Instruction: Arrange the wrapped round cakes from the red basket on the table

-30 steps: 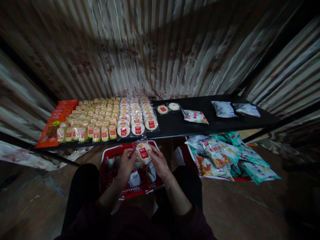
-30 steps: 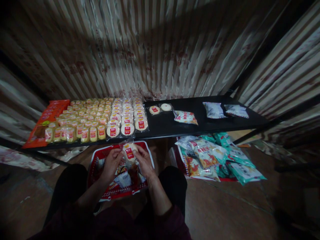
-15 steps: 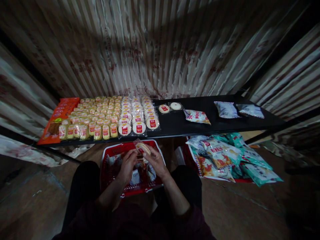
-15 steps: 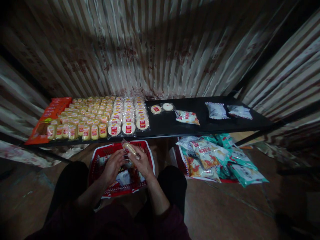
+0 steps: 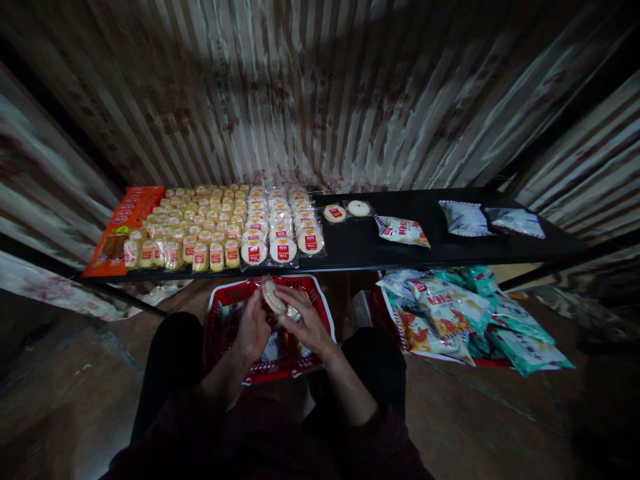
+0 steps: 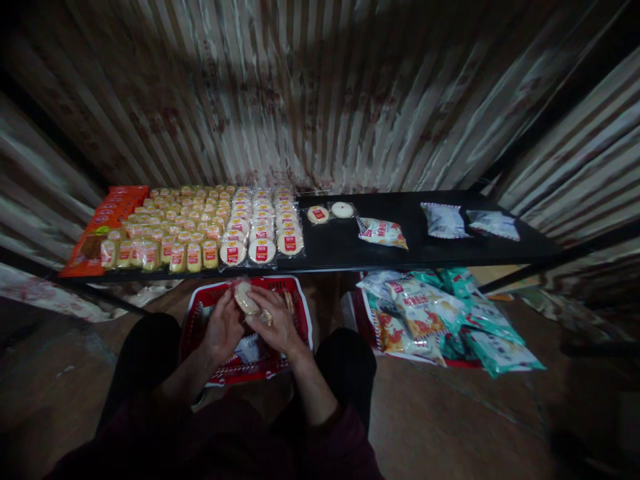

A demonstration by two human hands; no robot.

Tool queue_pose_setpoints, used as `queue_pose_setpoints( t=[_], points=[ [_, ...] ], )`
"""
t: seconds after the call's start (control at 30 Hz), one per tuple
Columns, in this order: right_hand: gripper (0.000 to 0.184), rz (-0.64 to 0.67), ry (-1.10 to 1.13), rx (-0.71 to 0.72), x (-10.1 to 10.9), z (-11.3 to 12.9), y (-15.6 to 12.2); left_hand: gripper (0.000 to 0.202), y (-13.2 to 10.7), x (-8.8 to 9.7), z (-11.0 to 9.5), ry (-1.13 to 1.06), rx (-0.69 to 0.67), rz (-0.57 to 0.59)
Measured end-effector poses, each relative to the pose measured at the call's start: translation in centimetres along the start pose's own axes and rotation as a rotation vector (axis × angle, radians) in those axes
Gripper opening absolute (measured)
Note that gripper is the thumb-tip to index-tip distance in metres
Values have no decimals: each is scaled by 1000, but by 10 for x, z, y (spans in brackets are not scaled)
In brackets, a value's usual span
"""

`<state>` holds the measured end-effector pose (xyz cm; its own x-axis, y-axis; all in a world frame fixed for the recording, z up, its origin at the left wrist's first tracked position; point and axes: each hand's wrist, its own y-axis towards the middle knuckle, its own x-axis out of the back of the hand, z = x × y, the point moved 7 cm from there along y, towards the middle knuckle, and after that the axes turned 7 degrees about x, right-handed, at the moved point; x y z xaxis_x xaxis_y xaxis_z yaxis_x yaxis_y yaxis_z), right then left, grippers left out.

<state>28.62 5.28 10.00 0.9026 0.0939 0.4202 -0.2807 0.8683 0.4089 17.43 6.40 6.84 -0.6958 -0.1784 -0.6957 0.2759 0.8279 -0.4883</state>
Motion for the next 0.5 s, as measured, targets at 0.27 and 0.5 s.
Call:
queue_pose_setpoints(
  t=[0.27,0.5],
  points=[
    [25,-147,86,-24,5,-3,2,36,2,14,5,-219,152,-35],
    [22,-100,-128,-57,1,-6,1,30,1,15,16,-262,198,-51]
  ],
)
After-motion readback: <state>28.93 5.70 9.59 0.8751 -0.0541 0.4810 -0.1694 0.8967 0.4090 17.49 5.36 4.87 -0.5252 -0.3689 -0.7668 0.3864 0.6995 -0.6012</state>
